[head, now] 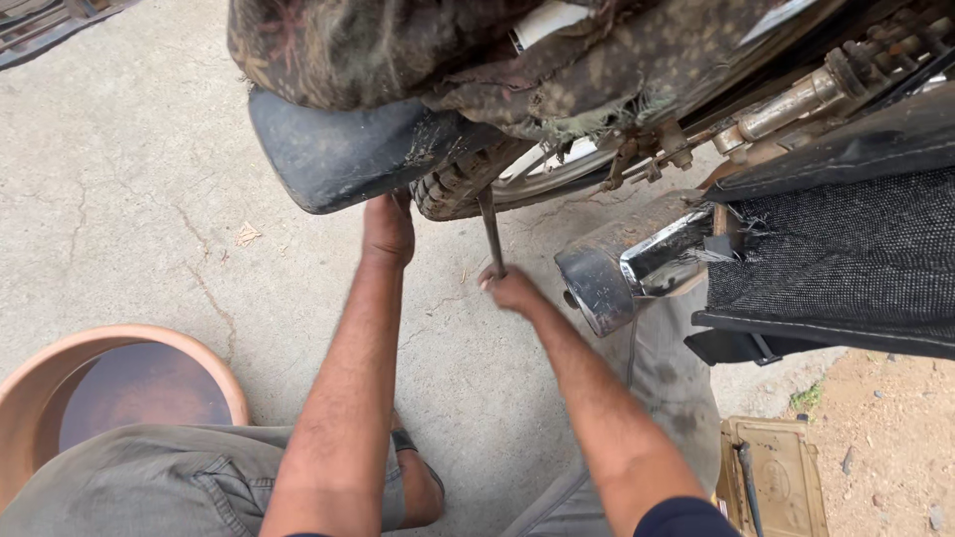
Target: The person uses a long metal pry tool and a wrench to work on the rear wheel area of a motorcycle while sitting on the ground, periodically checking the wheel and the chain.
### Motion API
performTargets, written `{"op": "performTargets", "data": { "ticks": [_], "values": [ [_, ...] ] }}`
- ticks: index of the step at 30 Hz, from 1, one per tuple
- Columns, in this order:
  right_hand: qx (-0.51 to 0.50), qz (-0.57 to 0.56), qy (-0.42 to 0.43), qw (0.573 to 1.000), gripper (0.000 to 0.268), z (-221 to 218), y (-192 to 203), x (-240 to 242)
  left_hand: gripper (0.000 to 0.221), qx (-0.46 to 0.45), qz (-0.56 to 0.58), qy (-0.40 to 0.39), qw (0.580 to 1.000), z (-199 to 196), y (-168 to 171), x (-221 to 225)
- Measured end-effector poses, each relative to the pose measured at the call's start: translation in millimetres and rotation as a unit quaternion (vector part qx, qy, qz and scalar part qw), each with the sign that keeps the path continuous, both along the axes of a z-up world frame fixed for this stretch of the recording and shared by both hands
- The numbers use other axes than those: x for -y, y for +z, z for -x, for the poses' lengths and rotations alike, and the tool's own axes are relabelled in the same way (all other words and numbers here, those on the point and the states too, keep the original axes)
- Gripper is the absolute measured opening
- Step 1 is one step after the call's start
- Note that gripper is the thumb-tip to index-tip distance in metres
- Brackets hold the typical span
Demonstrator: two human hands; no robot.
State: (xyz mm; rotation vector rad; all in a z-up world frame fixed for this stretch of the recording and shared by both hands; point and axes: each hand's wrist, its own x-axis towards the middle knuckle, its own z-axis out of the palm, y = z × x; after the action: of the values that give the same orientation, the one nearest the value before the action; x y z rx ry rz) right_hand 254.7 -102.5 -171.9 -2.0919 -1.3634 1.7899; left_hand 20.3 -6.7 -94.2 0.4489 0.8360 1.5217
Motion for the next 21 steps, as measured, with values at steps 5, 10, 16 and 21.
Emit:
{"op": "performTargets", "data": {
  "ticks": [5,10,16,21],
  "values": [
    [-0.181,0.069,0.024,0.981,0.027,21,71,75,0.056,0.096,0.001,-0.029,0.995,-24,-34,-20],
    [-0.172,-0.046,-0.248,0.952,0.025,-19,146,146,0.061,0.181,0.033,-0.021,0.983,-38,-68,-35],
    [-0.08,-0.082,-0.366,0.923,0.057,-54,143,157,0.059,0.182,0.076,0.019,0.98,-44,-38,-28],
    [-0.092,-0.141,-0.319,0.933,0.052,-55,133,122,0.05,0.154,0.075,0.072,0.983,-51,1,-28]
  ]
}}
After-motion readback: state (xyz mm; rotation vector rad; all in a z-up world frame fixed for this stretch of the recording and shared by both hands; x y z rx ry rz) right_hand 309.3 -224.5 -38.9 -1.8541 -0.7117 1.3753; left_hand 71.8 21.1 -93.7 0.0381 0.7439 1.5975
